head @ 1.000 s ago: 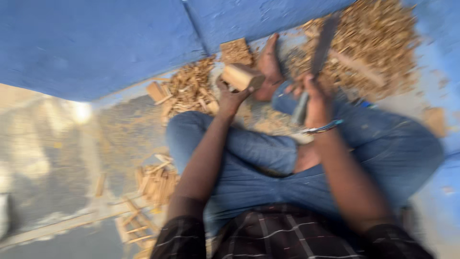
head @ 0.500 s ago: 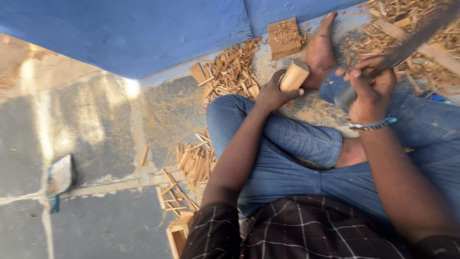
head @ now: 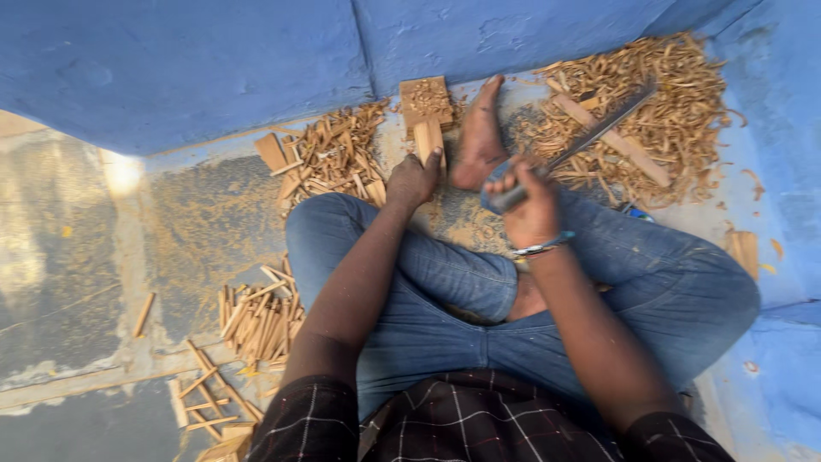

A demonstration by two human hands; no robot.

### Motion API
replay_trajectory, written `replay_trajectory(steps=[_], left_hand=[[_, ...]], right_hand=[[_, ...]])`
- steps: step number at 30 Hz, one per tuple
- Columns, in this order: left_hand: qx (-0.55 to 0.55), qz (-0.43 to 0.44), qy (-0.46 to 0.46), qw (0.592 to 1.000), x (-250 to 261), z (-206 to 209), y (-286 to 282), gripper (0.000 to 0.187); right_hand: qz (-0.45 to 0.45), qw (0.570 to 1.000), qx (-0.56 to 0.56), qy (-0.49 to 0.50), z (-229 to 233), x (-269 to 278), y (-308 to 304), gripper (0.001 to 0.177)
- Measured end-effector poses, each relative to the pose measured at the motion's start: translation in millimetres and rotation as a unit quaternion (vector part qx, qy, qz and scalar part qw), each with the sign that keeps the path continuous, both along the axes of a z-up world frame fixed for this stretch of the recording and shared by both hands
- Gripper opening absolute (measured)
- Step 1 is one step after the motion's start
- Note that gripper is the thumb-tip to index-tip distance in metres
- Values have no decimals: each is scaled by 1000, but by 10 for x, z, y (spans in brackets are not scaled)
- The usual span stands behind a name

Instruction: The person shapes a wooden block using a hand-held blade by scraping away thin layers while sitting on a floor covered in wood shavings.

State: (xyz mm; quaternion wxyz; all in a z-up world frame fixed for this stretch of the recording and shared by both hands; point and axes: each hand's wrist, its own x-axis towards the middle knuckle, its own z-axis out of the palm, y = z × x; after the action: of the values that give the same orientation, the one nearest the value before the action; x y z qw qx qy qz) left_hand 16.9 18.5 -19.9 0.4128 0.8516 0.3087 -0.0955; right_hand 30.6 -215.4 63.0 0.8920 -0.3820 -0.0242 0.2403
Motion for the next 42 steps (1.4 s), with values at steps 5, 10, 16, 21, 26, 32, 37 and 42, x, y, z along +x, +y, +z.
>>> replay_trajectory(steps=[5,10,16,21,26,32,37,42], left_hand=[[-2,36,-54,998,138,-173,19,81],[94,-28,-112,989,188,-324,-10,82],[-241,164,-92,952,117,-170,16,80],[-409,216,-109,880,43,78,21,72],[-412,224,-136,873,47,-57,37,65],[-409,213,-118,879,-21,-176,-81,64],[-394,174,-129,893,-308,0,-312,66],[-177,138,-116,968,-373,-200,-474,74]], right_hand=[[53,993,-7,107,-187,-163,100,25],[13,946,-261,-194,-66,-199,130,27],[105,974,-201,-15,19,-366,297,29],[-19,889,-316,-330,-20,-351,272,30],[67,933,-323,-142,-301,-404,370,31],[144,954,-264,-9,-402,-728,359,30],[169,949,-253,83,-150,-789,379,49],[172,949,-228,129,-163,-842,335,65]])
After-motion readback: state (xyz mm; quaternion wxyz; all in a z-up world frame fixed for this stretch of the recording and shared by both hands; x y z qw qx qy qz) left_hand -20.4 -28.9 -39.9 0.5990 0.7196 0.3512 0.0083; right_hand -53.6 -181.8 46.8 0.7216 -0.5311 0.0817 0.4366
